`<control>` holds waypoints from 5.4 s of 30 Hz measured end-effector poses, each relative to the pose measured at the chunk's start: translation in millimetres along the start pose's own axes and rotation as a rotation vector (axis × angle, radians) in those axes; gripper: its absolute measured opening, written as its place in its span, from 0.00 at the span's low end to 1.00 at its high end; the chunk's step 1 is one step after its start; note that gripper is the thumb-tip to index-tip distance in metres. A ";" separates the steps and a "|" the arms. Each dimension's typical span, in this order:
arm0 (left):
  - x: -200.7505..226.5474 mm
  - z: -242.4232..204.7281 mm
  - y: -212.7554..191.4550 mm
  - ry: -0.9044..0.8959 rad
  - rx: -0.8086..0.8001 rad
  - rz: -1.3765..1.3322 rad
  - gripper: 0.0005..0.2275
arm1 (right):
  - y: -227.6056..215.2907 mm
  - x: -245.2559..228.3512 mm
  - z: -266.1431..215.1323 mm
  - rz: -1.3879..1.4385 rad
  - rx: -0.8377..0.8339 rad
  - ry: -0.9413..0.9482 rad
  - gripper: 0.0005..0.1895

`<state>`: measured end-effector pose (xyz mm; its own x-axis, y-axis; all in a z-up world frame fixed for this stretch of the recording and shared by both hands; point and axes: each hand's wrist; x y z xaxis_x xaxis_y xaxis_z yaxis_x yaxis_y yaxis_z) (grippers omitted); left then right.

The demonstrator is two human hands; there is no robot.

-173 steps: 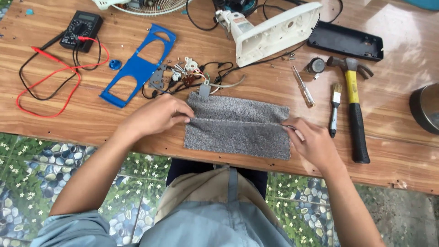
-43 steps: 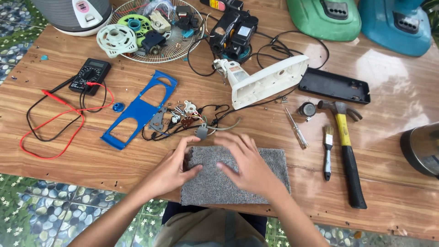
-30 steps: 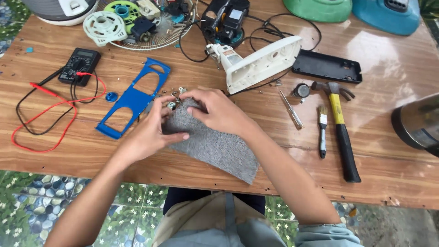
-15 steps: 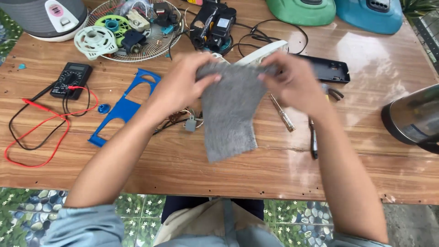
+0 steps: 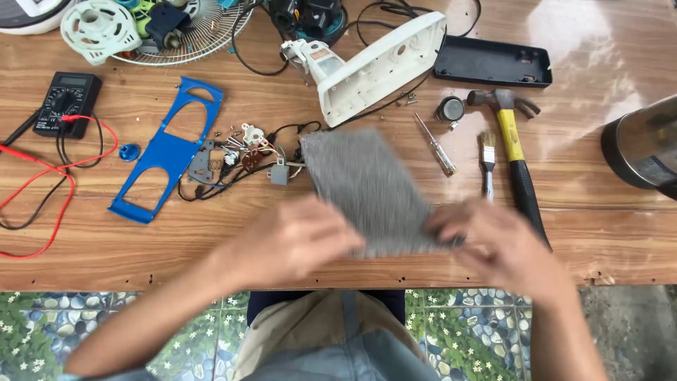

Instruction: Polishing and cleaning a white plastic appliance casing with a grey cloth on a wooden workbench

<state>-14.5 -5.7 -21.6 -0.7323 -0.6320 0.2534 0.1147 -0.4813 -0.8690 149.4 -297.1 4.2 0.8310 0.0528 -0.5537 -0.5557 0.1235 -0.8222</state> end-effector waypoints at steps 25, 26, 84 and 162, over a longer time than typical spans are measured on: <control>-45.7 0.7 46.8 -0.990 -0.104 -0.621 0.10 | 56.8 91.3 78.7 0.167 0.049 0.578 0.09; -51.4 -0.7 52.3 -0.987 -0.082 -0.619 0.10 | 59.6 98.5 77.8 0.125 0.018 0.623 0.09; -125.7 40.1 -17.0 -0.716 0.192 0.017 0.27 | 15.8 22.1 106.8 0.820 1.304 0.038 0.38; -128.7 38.8 -62.4 -0.946 0.327 -0.180 0.46 | 6.5 107.0 234.6 1.067 1.256 0.116 0.41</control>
<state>98.6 82.1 16.5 0.0584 -0.6869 0.7244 0.3369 -0.6695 -0.6620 240.6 -58.1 -29.4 0.0732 0.5722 -0.8168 -0.4245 0.7590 0.4937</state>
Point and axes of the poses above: each hand's wrist, its own z-axis towards the middle knuckle, its own y-axis out of the palm, x = y × z, and after that the axes turned 13 degrees about -x, right-handed
